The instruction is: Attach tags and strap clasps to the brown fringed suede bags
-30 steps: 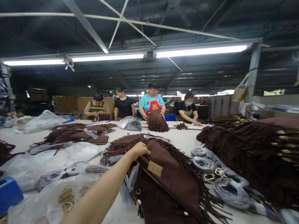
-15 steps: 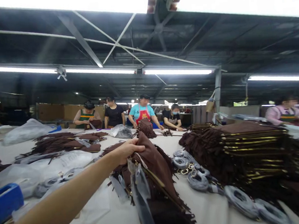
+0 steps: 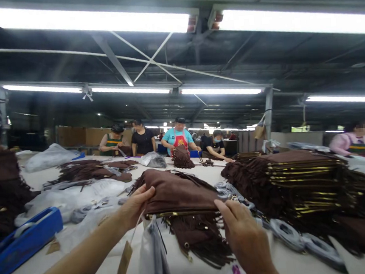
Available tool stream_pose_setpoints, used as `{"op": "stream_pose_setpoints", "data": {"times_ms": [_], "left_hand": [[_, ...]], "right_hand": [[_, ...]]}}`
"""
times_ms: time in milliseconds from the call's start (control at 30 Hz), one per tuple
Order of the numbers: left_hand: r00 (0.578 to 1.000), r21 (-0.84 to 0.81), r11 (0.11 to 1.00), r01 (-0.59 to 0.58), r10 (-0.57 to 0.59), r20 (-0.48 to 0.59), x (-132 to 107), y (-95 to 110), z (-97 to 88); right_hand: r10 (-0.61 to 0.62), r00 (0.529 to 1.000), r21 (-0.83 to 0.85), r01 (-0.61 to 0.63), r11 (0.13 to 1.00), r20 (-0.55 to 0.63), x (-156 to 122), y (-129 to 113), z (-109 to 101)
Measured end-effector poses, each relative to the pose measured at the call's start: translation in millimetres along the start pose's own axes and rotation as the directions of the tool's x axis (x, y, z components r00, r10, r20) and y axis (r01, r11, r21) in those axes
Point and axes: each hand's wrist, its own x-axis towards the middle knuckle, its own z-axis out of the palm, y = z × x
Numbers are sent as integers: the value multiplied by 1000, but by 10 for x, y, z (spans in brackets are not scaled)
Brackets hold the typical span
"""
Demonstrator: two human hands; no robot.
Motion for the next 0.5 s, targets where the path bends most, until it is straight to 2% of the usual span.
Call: {"op": "stream_pose_setpoints", "data": {"times_ms": [100,200,267,333,367,400,433,467,500], "left_hand": [[997,92,993,79,-78,-11,-239,-63,-220],[991,230,964,133,-129,-31,-350,-5,-300],[997,356,931,76,-72,-26,-334,179,-278],[1000,526,851,-16,27,-13,-262,479,-201],[997,632,773,-58,81,-8,-214,651,-138],[991,746,660,-88,131,2,-163,816,-59],[985,852,512,-106,174,18,-114,956,38],[978,932,344,-112,205,42,-69,1048,149],[974,976,186,-109,215,68,-31,1075,269]], "right_hand": [[-82,996,-66,80,995,-34,274,97,-123],[-100,995,-17,100,995,1,376,118,-138],[-46,997,119,38,992,68,335,78,-71],[42,979,338,-108,935,198,255,-41,38],[74,953,453,-207,867,294,220,-135,95],[97,908,551,-330,767,408,197,-248,145],[109,838,620,-476,623,534,190,-376,182],[96,744,648,-631,426,661,199,-510,204],[43,636,619,-763,183,771,220,-642,210]]}}
